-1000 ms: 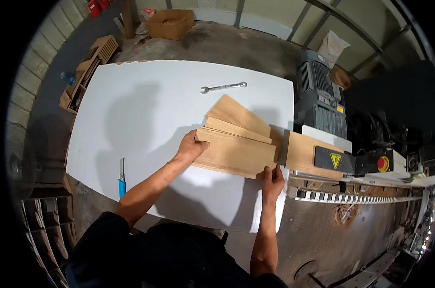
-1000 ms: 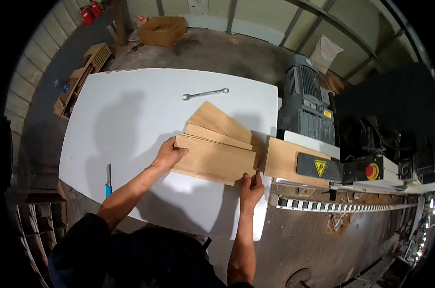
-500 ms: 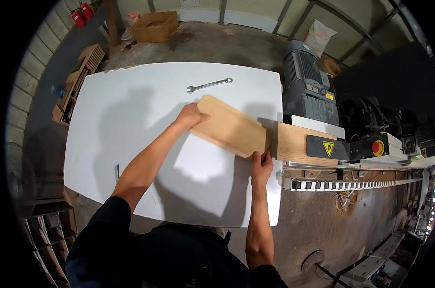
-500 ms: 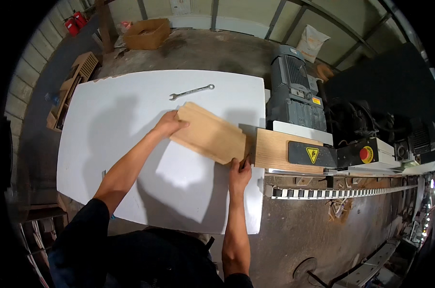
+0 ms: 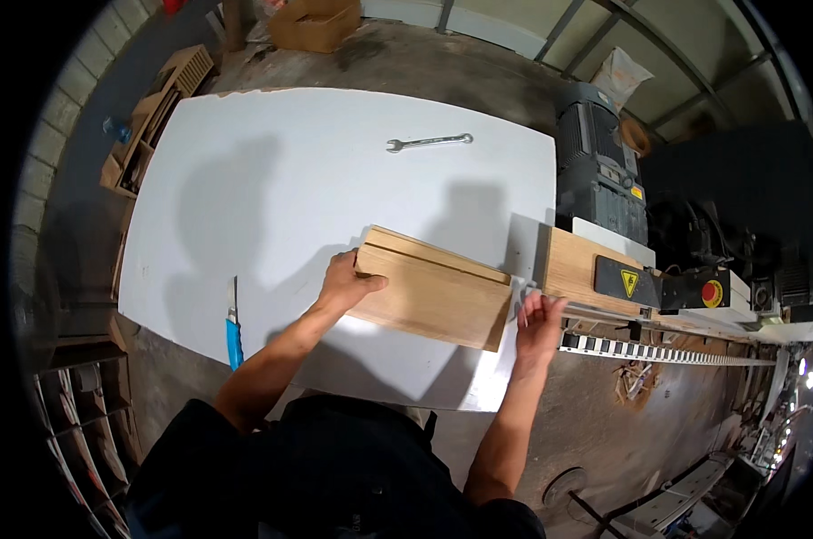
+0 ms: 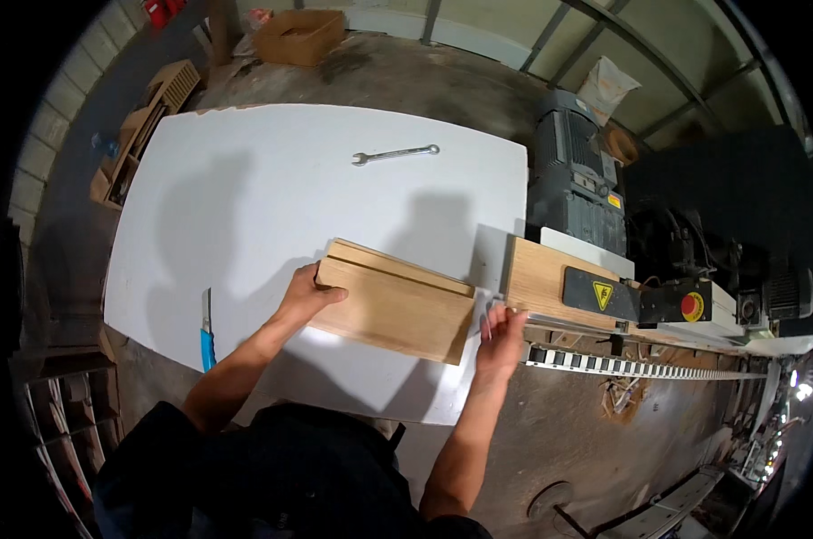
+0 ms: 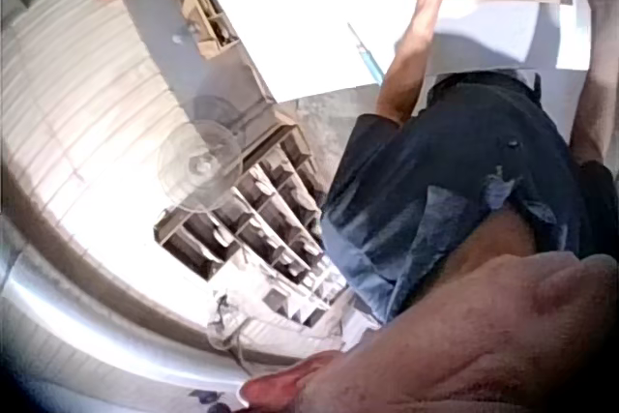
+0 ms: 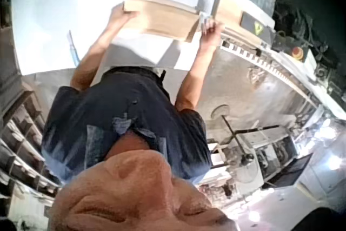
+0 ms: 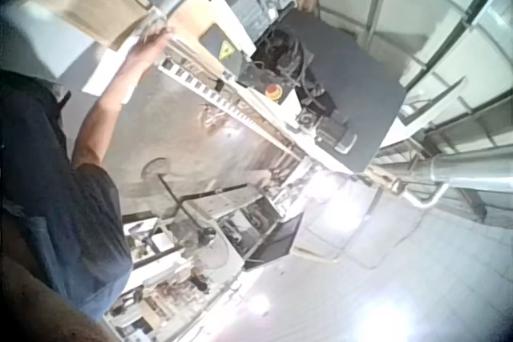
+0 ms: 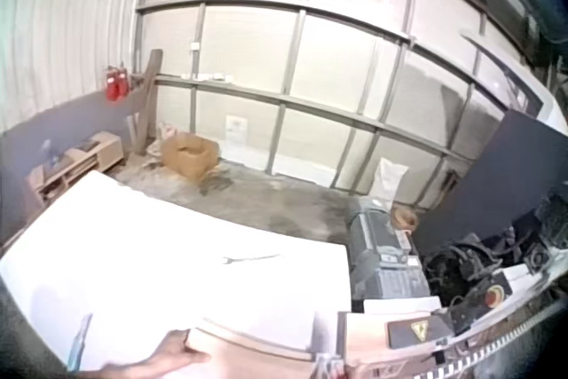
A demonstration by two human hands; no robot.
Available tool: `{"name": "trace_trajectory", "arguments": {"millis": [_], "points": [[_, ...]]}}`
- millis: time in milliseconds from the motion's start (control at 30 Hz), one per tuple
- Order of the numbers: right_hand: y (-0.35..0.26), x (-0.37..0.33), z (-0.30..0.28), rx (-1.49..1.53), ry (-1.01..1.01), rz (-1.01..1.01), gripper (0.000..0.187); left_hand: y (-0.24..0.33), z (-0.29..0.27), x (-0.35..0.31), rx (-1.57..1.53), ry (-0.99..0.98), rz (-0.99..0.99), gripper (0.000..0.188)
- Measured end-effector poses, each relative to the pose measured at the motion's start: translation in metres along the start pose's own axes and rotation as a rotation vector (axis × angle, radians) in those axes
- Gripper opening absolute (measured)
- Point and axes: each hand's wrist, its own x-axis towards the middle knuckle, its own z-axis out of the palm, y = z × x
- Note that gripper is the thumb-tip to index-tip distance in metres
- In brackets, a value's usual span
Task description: The person organizes wood planks by picking them up from a large stack, aligning them on a table surface, and periodically moving them to a white worktable to arrange them into groups.
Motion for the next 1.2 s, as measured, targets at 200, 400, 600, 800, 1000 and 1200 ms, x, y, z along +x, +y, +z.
{"name": "trace_trajectory", "arguments": {"millis": [200, 400, 600, 800, 1000, 1200], "points": [[-0.009, 0.019, 0.001, 0.036, 0.073, 0.067, 0.022, -0.02, 0.004, 0.008, 0.289, -0.029, -0.055, 0.053], [0.078, -0.106, 0.054, -0.029, -0.103, 0.172, 0.013, 0.007, -0.011, -0.007, -0.103, -0.169, -0.164, 0.058], [0.138, -0.16, 0.098, -0.023, -0.066, 0.272, 0.008, -0.006, -0.015, -0.009, -0.041, -0.164, -0.065, 0.05], [0.151, -0.15, 0.112, -0.075, -0.16, 0.269, 0.009, 0.05, 0.0, -0.056, 0.042, -0.089, -0.129, 0.031], [0.144, -0.153, 0.111, -0.135, -0.203, 0.313, 0.008, 0.014, -0.003, -0.053, -0.567, -0.189, -0.208, 0.016], [0.09, -0.144, 0.033, -0.801, -0.167, -0.327, 0.017, 0.016, -0.042, -0.046, -0.361, -0.191, -0.261, 0.028]]}}
